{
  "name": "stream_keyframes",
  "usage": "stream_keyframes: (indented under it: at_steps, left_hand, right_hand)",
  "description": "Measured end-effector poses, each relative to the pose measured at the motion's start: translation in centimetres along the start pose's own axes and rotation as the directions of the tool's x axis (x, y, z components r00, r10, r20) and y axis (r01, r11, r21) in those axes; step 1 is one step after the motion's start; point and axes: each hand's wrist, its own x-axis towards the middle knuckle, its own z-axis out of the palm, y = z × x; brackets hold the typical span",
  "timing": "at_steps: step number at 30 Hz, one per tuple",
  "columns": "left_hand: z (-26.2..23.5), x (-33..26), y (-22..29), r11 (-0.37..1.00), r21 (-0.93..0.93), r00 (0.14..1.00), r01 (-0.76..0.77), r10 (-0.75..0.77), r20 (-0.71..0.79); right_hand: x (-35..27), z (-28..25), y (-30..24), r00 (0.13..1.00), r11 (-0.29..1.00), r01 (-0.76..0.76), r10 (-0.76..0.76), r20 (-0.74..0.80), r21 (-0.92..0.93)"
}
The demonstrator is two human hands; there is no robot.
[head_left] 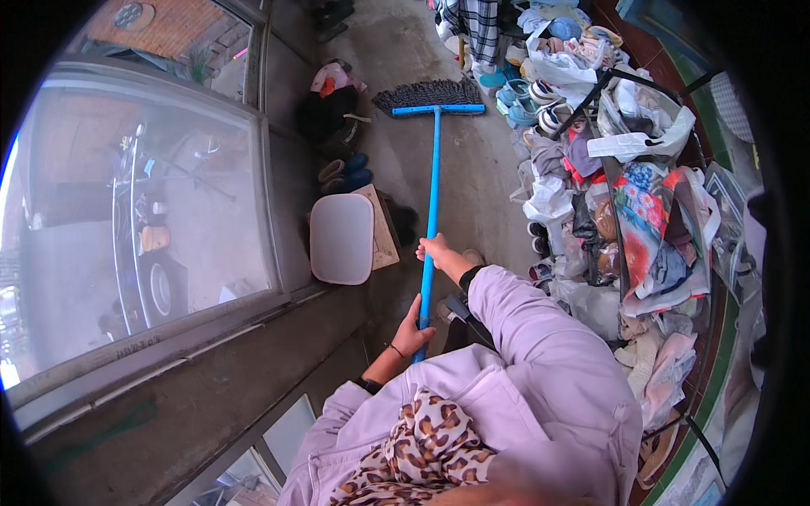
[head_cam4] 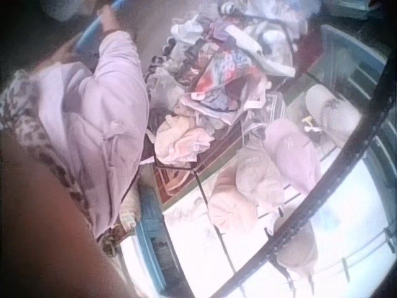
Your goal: The person mops a cluttered indoor floor with a blue mop, moving around piles of clothes and shoes. They briefly pick up and set down a pair of flip-flops and a small plastic container before continuing to mop. The person then moves to an outdoor area and dips the mop into a basin of water.
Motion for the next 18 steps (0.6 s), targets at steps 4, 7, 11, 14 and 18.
stream_keyframes:
  at_steps: [4, 7, 11, 14, 18]
  left_hand:
    - [-0.2, -1.1, -1.3, 0.968, 0.141, 0.961, -0.208, 0.229, -0.157]
    - [-0.7, -2.7, -0.6, 0.946, 0.252, 0.962, -0.202, 0.240, -0.131]
    - [-1.8, -3.0, 2.7, 1.000, 0.007, 1.000, -0.001, 0.001, -0.012]
    - [-3.1, -3.1, 4.6, 0.997, 0.060, 0.999, 0.039, -0.039, 0.014]
    - [-3.8, -4.9, 4.6, 0.988, 0.138, 0.996, 0.070, -0.076, 0.041]
  right_hand:
    - [0.1, 1.7, -0.2, 0.978, 0.982, 0.108, -0.132, -0.162, -0.153]
    - [0.0, 2.0, -0.9, 0.974, 0.954, 0.114, -0.162, -0.157, -0.277]
    - [0.4, 2.1, -3.6, 0.890, 0.494, 0.162, -0.448, -0.090, -0.854]
    - [-0.1, 1.9, -5.8, 0.973, 0.538, 0.141, -0.231, 0.016, -0.831]
    - [-3.0, 2.0, -5.2, 0.984, 0.571, 0.127, -0.175, 0.031, -0.811]
